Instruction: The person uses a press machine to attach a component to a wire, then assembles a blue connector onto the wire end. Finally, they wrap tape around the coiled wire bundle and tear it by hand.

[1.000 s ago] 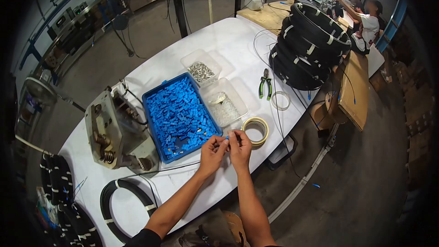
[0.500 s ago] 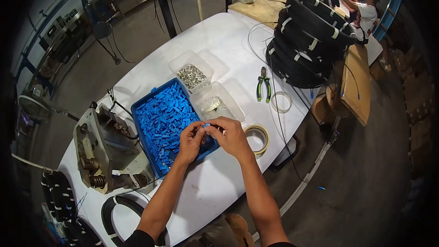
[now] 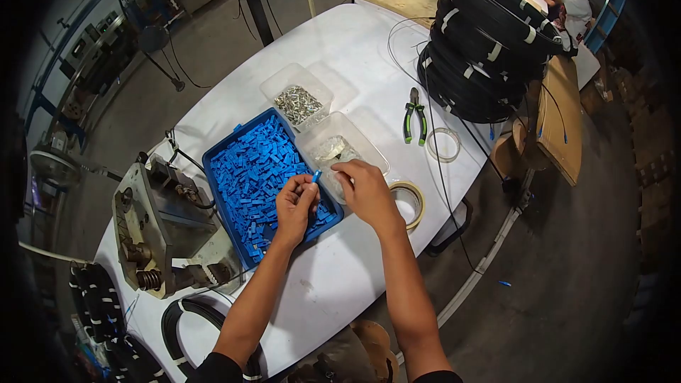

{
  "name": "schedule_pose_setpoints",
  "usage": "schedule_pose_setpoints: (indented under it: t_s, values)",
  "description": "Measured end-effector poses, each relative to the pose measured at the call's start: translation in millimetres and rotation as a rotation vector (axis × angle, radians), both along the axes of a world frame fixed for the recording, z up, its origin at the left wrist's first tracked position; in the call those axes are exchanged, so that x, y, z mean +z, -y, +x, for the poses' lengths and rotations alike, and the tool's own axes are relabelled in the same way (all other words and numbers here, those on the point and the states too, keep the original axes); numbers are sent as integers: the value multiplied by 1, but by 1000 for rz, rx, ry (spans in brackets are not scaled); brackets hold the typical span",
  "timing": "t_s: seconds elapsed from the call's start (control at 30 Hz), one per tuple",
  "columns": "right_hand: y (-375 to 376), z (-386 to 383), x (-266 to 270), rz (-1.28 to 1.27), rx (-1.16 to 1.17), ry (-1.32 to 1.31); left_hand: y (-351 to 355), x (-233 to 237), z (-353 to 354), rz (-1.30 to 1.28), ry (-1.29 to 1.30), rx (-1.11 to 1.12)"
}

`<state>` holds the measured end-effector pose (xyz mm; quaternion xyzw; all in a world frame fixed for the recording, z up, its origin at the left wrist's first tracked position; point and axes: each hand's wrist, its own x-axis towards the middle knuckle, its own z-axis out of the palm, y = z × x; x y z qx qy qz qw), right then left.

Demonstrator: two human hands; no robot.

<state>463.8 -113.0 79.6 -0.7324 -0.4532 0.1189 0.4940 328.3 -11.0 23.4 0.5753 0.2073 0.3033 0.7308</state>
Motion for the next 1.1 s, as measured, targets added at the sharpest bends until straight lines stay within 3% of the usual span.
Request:
schedule_pose_setpoints:
  t_s: [0.03,0.1,0.3,0.7,1.1]
  values:
    - [-4,2,-3,1,0,-2,-1,-1,0,-15,0,12]
    - [-11,7,-8,-364,44,281,-1,0,-1,-29,-5,21]
    - [-36,2,-14,-674,-47,352,0,0,0,-23,15,32]
    - [-38,-1,-18,-706,-52,429,-2,-3,-5,-81,113,-41]
    - [-39,-6,1,-729,-96,380,-1,-6,-1,71,43,107]
